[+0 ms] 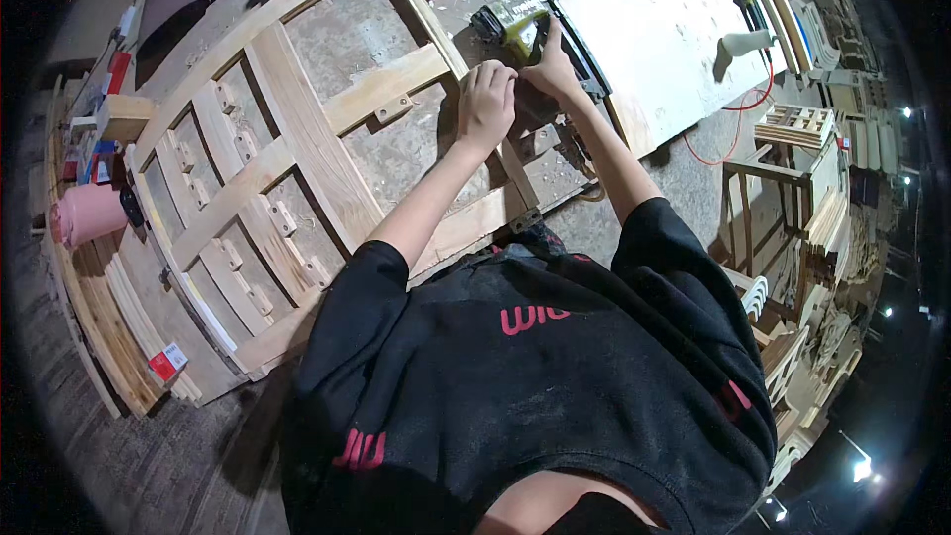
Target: Use a pneumatic nail gun and hammer to secure wooden slats to a furniture frame.
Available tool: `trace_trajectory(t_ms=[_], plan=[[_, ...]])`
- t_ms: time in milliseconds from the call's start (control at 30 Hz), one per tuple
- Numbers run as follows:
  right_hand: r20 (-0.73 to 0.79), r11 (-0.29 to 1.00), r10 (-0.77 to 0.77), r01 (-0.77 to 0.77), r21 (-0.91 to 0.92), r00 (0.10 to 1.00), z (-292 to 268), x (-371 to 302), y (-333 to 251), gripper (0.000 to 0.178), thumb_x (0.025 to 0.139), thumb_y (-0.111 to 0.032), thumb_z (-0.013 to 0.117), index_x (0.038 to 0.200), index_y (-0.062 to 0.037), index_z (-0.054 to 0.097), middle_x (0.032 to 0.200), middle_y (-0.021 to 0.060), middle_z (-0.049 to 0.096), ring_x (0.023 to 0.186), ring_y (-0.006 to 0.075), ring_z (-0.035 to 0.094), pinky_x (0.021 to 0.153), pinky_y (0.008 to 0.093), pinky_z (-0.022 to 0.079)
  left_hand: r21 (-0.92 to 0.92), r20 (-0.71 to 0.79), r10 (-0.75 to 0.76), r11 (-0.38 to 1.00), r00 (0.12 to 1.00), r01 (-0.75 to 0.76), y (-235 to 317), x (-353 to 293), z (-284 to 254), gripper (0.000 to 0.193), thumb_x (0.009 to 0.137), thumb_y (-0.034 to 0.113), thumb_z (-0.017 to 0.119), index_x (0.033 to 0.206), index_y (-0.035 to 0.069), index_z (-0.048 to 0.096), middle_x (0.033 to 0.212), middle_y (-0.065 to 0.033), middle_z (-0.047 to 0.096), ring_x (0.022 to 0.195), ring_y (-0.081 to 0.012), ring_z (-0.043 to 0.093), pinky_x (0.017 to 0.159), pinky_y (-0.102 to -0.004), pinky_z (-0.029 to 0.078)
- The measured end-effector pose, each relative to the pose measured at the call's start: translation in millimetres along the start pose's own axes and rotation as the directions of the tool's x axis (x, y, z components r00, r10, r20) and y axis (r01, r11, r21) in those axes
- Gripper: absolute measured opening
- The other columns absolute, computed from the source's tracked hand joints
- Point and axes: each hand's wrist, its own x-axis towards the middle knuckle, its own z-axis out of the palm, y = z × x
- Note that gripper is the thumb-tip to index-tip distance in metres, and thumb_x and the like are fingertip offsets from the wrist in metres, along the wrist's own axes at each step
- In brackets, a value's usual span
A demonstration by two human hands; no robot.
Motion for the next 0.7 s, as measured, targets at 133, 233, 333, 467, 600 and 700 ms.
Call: trace_trajectory(t_ms=[133, 233, 333, 467, 600, 700], plan=[[-0.001, 0.999, 0.041, -0.041, -0.025, 0.999, 5.6, 0.1, -10.2, 0.102, 0.061, -0.022, 0.065, 0.137, -0.0044, -0.001, 0.088, 0.0285, 0.060, 0.080, 0.0397, 0.061, 0.069, 0.0428, 0.050, -0.085, -0.209, -0.039, 0.996, 0.977, 0.021, -1.3, -7.2, -16.5, 0.011, 0.079, 0.010, 0.056, 0.089, 0.008, 0.054, 0.095, -0.0107, 0.052, 0.093, -0.0271, 0.052, 0.081, -0.0383, 0.041], [-0.054, 0.996, 0.042, -0.046, -0.075, 0.998, 8.6, -3.1, -12.8, 0.097, 0.063, -0.024, 0.062, 0.137, -0.0044, 0.003, 0.087, 0.0264, 0.061, 0.079, 0.0393, 0.061, 0.069, 0.0430, 0.050, -0.155, -0.089, -0.394, 0.913, 0.915, 0.378, 1.1, -12.5, -44.3, 0.014, 0.079, 0.020, 0.059, 0.080, 0.008, 0.053, 0.077, -0.0123, 0.057, 0.071, -0.0333, 0.059, 0.062, -0.0428, 0.047], [-0.072, 0.998, -0.023, 0.019, -0.056, 0.997, 6.9, -4.8, -15.4, 0.095, 0.063, -0.025, 0.063, 0.137, -0.0046, 0.008, 0.092, 0.0259, 0.060, 0.083, 0.0380, 0.061, 0.071, 0.0420, 0.050, 0.348, 0.351, -0.600, 0.796, 0.719, 0.494, -5.4, 8.9, -66.6, 0.058, 0.080, 0.054, 0.048, 0.075, -0.001, 0.063, 0.076, -0.0204, 0.062, 0.075, -0.0348, 0.062, 0.065, -0.0428, 0.050], [-0.081, 0.996, -0.056, 0.051, -0.070, 0.995, 10.0, -5.9, -17.1, 0.094, 0.064, -0.027, 0.064, 0.137, -0.0056, 0.009, 0.094, 0.0253, 0.060, 0.084, 0.0371, 0.061, 0.070, 0.0415, 0.050, 0.299, 0.443, -0.662, 0.745, 0.605, 0.596, -13.5, 24.3, -56.7, 0.059, 0.076, 0.057, 0.051, 0.069, 0.001, 0.065, 0.071, -0.0167, 0.064, 0.072, -0.0299, 0.064, 0.065, -0.0407, 0.051], [-0.093, 0.994, -0.079, 0.072, -0.079, 0.993, 10.0, -7.3, -12.8, 0.094, 0.064, -0.027, 0.064, 0.136, -0.0061, 0.009, 0.094, 0.0243, 0.060, 0.083, 0.0370, 0.061, 0.069, 0.0415, 0.050, 0.309, 0.581, -0.645, 0.739, 0.496, 0.598, -11.2, 32.6, -53.2, 0.049, 0.078, 0.049, 0.053, 0.061, 0.004, 0.063, 0.054, -0.0061, 0.061, 0.051, -0.0180, 0.061, 0.057, -0.0330, 0.051], [-0.091, 0.996, -0.054, 0.047, -0.081, 0.994, 9.5, -6.9, -14.1, 0.093, 0.064, -0.028, 0.065, 0.136, -0.0067, 0.010, 0.093, 0.0237, 0.061, 0.082, 0.0368, 0.061, 0.068, 0.0415, 0.050, 0.236, 0.618, -0.620, 0.733, 0.484, 0.638, -15.6, 29.2, -49.3, 0.045, 0.081, 0.041, 0.052, 0.058, 0.005, 0.062, 0.050, -0.0035, 0.059, 0.043, -0.0141, 0.058, 0.052, -0.0289, 0.050]])
